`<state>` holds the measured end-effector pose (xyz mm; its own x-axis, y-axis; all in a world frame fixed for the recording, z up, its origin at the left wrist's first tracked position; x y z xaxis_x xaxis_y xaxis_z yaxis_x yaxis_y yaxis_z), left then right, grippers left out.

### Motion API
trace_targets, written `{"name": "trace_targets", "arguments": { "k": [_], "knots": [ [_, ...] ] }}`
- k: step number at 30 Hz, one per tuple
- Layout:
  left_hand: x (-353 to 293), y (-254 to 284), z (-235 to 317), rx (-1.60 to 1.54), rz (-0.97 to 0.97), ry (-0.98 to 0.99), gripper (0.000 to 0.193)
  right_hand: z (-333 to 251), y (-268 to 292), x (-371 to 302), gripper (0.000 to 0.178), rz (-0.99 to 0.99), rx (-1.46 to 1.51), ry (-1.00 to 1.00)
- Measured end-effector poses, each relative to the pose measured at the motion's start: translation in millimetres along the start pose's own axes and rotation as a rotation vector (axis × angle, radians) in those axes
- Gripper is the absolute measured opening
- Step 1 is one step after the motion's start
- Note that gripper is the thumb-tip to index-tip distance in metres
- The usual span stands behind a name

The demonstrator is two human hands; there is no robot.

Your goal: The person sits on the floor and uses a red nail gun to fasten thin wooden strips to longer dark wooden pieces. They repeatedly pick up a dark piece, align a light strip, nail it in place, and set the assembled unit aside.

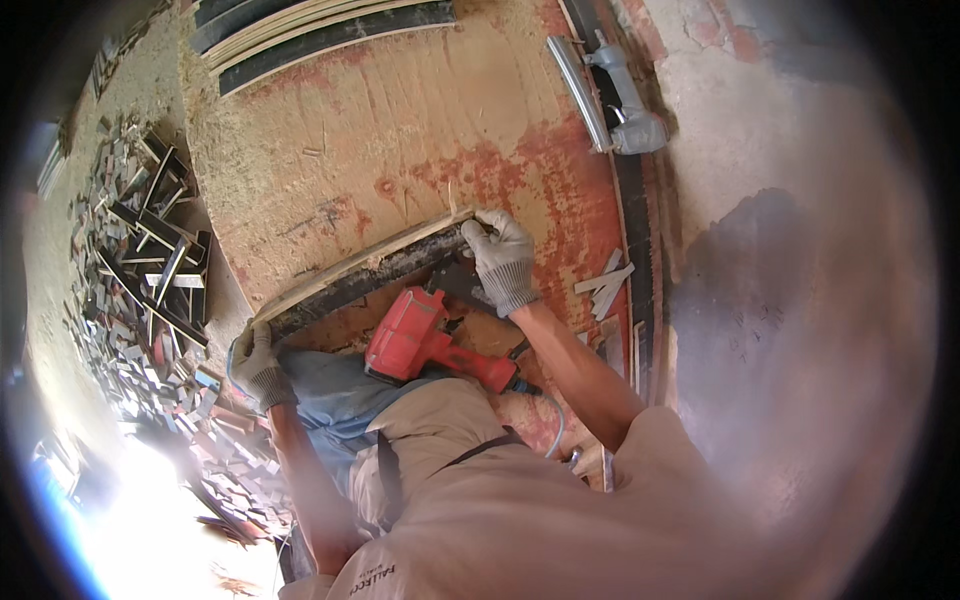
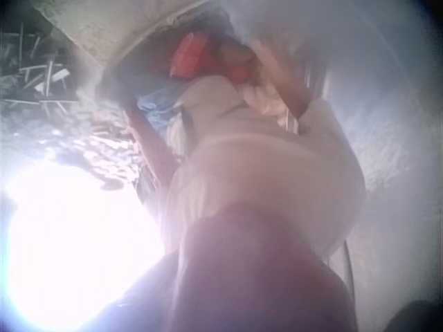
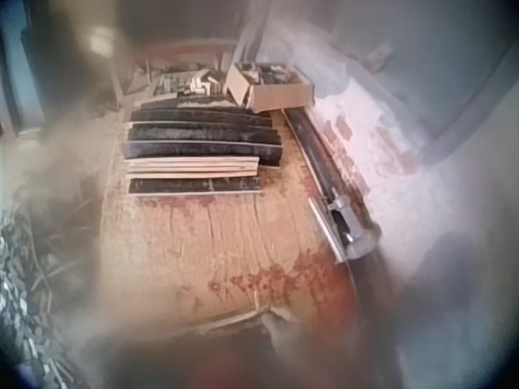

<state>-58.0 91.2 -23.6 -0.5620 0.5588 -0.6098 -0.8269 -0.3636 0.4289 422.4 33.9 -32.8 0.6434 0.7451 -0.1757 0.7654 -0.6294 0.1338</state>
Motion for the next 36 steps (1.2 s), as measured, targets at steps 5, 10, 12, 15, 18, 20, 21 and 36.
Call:
{"name": "trace_targets", "arguments": {
  "k": [5,10,12,15,18,20,21,36],
  "knots": [
    [-6.0,1.0,29.6,0.359,0.044,-0.297,0.026,-8.4,-4.0,2.5,0.018,-0.063,-0.005,0.106],
    [-9.8,3.3,34.4,0.267,0.023,-0.266,0.027,-6.4,-5.3,3.2,0.016,-0.101,-0.018,0.082],
    [-1.2,6.1,21.6,0.198,-0.001,-0.191,0.026,-5.4,-5.7,2.8,0.015,-0.071,-0.008,0.026],
    [2.6,3.7,21.4,0.208,0.007,-0.185,0.026,1.0,2.0,7.6,0.016,-0.096,-0.099,0.063],
    [8.0,7.3,14.8,0.242,0.019,-0.151,0.028,0.0,0.8,6.7,0.023,-0.047,-0.117,-0.024],
    [7.9,7.5,15.5,0.252,0.038,-0.107,0.029,-1.9,0.3,6.4,0.018,-0.049,-0.08,-0.001],
    [7.7,7.6,15.5,0.257,0.046,-0.085,0.029,-2.5,0.2,6.0,0.016,-0.048,-0.062,0.011],
    [-80.1,-85.5,79.1,0.688,0.086,-0.876,0.027,-25.2,-9.5,9.7,0.008,-0.066,-0.281,0.132]
  ]
}}
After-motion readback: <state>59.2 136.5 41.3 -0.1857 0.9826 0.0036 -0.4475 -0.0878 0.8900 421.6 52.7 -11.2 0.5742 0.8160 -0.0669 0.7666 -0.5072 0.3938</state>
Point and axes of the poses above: each hand's wrist, its own x-axis towards the middle knuckle, its own y-axis out of the back of the hand, z = x × y, the point moved 10 cm from there along x, towards the middle knuckle, and after that the axes turned 13 degrees about y, right-handed, at the moved point
